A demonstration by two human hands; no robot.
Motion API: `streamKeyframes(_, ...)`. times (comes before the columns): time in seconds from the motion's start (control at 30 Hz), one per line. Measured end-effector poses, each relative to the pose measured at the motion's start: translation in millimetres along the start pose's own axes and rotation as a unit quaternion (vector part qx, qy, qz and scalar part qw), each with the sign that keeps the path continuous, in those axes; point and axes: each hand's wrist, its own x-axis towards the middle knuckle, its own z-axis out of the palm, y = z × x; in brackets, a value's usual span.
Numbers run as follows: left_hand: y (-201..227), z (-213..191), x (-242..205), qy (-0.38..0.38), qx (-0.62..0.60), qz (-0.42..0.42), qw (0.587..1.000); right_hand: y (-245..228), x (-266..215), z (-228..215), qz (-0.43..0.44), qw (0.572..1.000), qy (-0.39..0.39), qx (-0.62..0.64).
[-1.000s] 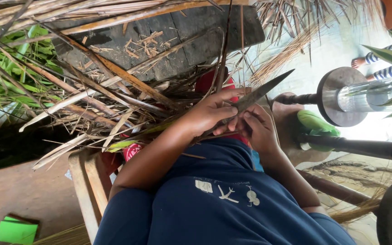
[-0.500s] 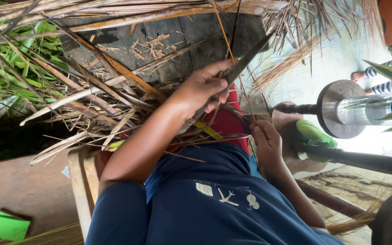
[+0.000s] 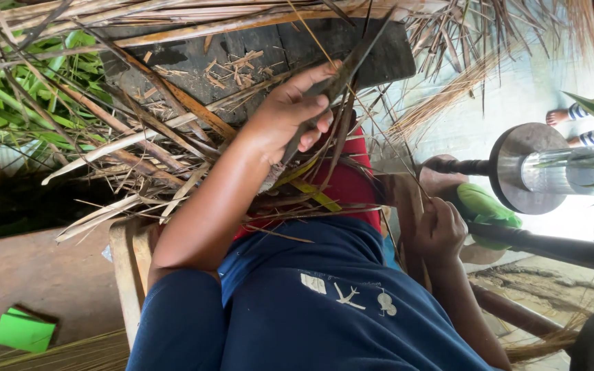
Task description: Stripping leaves and outer layers from palm frond midribs using a knife
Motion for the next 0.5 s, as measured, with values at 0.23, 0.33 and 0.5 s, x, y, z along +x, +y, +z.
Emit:
streamKeyframes(0.23, 30.8, -8.0, -14.3, 0.031, 0.026, 0.03, 0.999, 24.2, -10.2, -5.8, -0.032, 0.999, -0.011, -0.03)
streamKeyframes(0.33, 42.7, -13.9, -19.0, 0.055, 0.035, 0.054, 0.996, 45.8, -23.4, -6.6, -0.028, 0.997, 0.002, -0.069)
streamKeyframes(0.5, 60.9, -24.0, -31.4, 0.064, 0.022, 0.064, 0.996, 71.2, -40.0, -9.0, -0.039, 0.995, 0.013, -0.091)
